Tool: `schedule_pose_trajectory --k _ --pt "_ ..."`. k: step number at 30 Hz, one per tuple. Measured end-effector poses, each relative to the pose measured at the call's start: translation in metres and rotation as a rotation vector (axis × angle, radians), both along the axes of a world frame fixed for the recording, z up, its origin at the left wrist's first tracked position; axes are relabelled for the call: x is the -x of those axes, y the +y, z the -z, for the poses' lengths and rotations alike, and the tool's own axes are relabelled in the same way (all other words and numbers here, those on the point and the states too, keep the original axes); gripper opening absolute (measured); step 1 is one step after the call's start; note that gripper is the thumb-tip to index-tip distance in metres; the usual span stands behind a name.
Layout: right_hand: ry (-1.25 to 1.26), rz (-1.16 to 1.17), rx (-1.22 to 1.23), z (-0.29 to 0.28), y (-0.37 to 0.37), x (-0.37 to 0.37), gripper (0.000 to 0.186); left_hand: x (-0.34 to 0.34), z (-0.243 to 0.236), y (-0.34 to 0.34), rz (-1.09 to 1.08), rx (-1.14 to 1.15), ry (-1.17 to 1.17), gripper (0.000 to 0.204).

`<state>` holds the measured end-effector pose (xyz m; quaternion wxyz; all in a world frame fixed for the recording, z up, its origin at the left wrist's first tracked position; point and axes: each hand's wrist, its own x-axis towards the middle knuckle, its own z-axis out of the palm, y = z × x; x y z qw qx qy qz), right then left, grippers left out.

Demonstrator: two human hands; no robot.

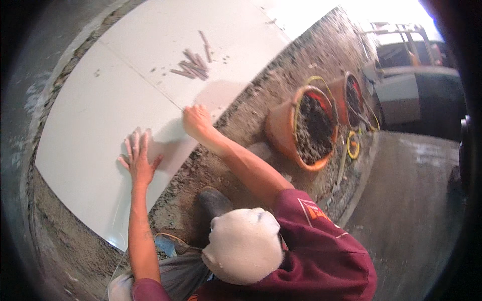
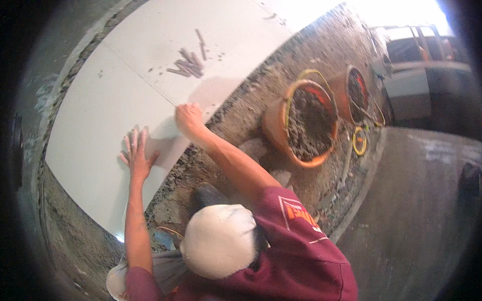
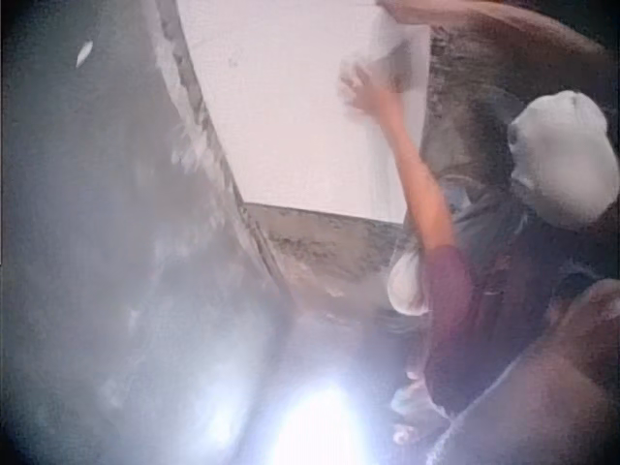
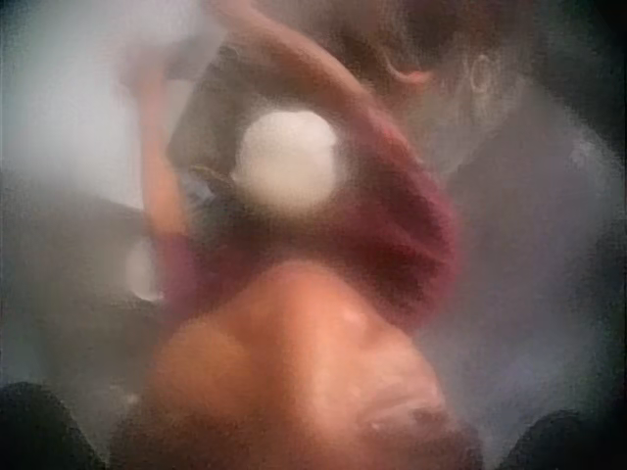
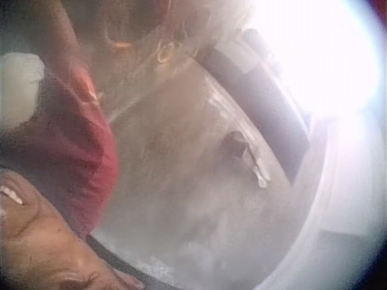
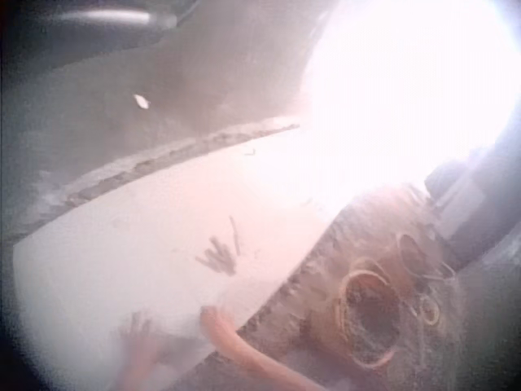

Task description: The person kneels on the floor and uses a rubber mallet to tap a white tile into place on a bed of mortar. They then use a trowel to apply mortar into the gaps between tiles and insert plastic spacers to maintain alignment.

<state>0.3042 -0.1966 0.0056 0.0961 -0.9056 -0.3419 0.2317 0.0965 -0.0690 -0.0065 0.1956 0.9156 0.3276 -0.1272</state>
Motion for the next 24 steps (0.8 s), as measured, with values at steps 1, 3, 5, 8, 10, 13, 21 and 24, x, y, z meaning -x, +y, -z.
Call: schedule_pose_trajectory --k 1,3,5,8,10,13,21,24 --pt "0.098 -0.011 0.056 0.002 0.003 -0.002 0.017 0.000 0.000 0.001 0.001 -0.004 0.004 0.096" --pt "0.024 -0.034 0.049 0.007 0.006 -0.004 0.016 -0.002 0.003 0.003 0.044 0.018 -0.080 0.094" --pt "-0.178 -0.081 0.018 0.010 0.009 -0.003 0.014 -0.002 0.007 0.005 0.046 0.003 -0.062 0.093" --pt "-0.223 -0.074 0.077 0.014 0.014 -0.001 0.013 0.002 0.018 0.009 0.056 -0.046 -0.035 0.093" --pt "-0.104 -0.011 0.144 0.017 0.020 -0.004 0.014 0.005 0.025 0.011 0.071 -0.064 0.031 0.095" --pt "-0.064 0.019 0.190 0.021 0.025 -0.008 0.015 0.007 0.030 0.013 0.088 -0.072 -0.031 0.095" --pt "-0.129 0.041 0.174 -0.025 0.018 0.003 0.027 0.005 0.028 0.016 0.103 -0.061 -0.086 0.096" --pt "-0.156 0.190 -0.190 -0.053 -0.052 0.047 0.042 0.012 0.036 0.020 0.121 -0.105 -0.111 0.096"
